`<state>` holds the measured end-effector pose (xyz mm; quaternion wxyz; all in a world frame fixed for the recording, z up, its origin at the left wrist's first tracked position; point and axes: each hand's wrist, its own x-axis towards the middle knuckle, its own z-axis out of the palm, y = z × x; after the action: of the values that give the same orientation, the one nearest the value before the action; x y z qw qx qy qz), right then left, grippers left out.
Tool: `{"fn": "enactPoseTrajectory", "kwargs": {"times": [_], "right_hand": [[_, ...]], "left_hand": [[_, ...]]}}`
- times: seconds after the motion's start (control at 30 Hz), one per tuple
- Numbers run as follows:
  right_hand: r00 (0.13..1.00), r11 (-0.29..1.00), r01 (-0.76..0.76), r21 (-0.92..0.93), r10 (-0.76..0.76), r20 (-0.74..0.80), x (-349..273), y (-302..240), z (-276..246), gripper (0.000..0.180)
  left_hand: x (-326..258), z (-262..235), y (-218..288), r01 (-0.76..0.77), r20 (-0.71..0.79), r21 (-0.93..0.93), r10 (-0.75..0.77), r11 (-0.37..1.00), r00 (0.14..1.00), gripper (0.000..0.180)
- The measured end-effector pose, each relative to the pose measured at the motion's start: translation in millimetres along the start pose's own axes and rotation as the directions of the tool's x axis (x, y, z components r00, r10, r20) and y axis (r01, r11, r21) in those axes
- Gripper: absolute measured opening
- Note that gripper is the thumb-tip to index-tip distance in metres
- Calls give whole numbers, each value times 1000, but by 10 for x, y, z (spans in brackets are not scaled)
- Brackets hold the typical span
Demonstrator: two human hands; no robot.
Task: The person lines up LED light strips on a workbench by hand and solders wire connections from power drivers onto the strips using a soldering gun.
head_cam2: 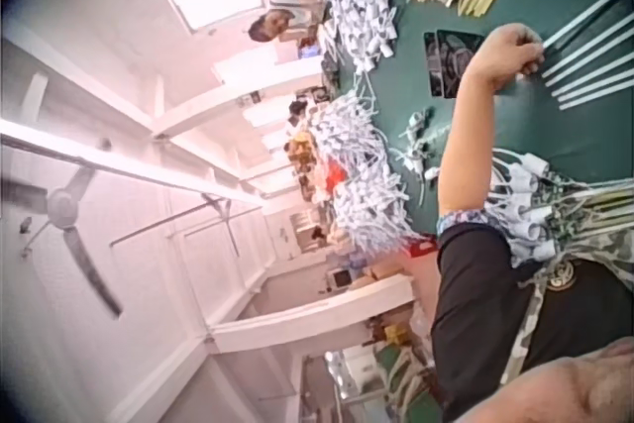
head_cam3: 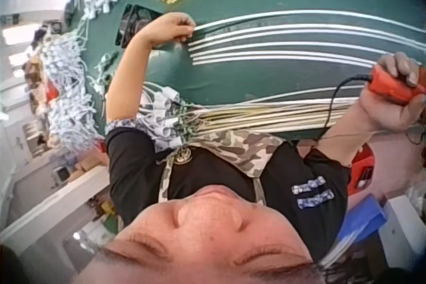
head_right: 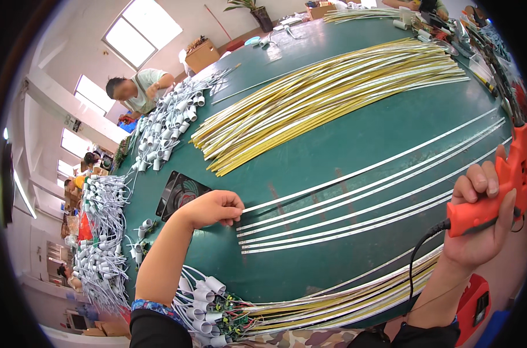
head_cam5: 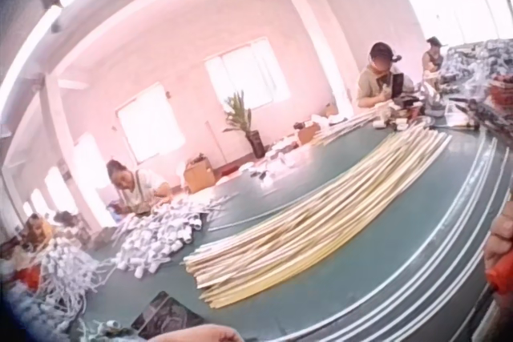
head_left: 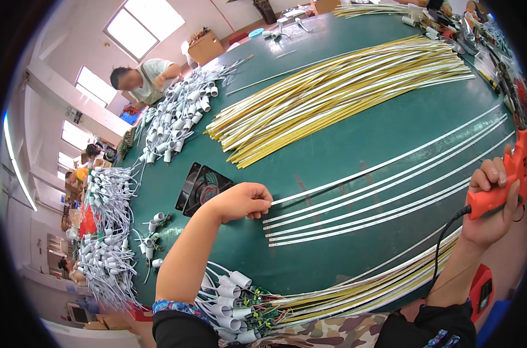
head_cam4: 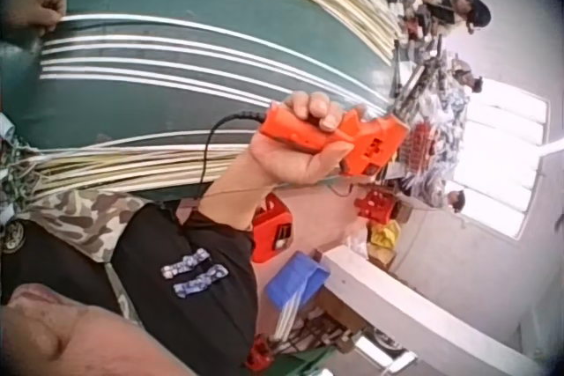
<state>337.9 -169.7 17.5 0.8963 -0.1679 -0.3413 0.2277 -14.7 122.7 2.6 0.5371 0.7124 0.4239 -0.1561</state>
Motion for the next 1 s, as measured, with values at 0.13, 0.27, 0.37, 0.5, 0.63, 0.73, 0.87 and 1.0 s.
{"fn": "enactPoseTrajectory", "kwargs": {"times": [0.13,0.27,0.37,0.5,0.63,0.73,0.87,1.0], "right_hand": [[1000,1000,5,-14,-5,-23,-4,5,-32,59],[1000,1000,-8,5,8,-27,-6,52,-36,59],[999,1000,-9,-14,9,-33,-7,26,-41,58],[1000,999,-18,-27,18,-9,4,6,-46,57],[999,1000,-27,-15,27,-23,7,26,-50,57],[999,999,-33,-9,33,-44,6,26,-43,56],[997,999,-43,-9,42,-60,2,15,-45,56],[998,999,-46,-14,46,-38,4,18,-64,56]], "left_hand": [[-81,2,-191,-19,-44,-52,17,998,999,13],[-152,66,-268,8,-131,-94,-20,996,991,14],[-187,95,-249,59,-181,-40,-65,997,981,15],[-222,105,-359,17,-216,-209,-63,978,974,11],[-221,117,-446,-40,-242,-382,-58,923,968,11],[-210,140,-432,-32,-235,-307,-43,951,971,12],[-164,201,-405,-61,-250,-253,-5,966,968,12],[-142,263,-373,-37,-201,-206,-5,978,979,12]]}}
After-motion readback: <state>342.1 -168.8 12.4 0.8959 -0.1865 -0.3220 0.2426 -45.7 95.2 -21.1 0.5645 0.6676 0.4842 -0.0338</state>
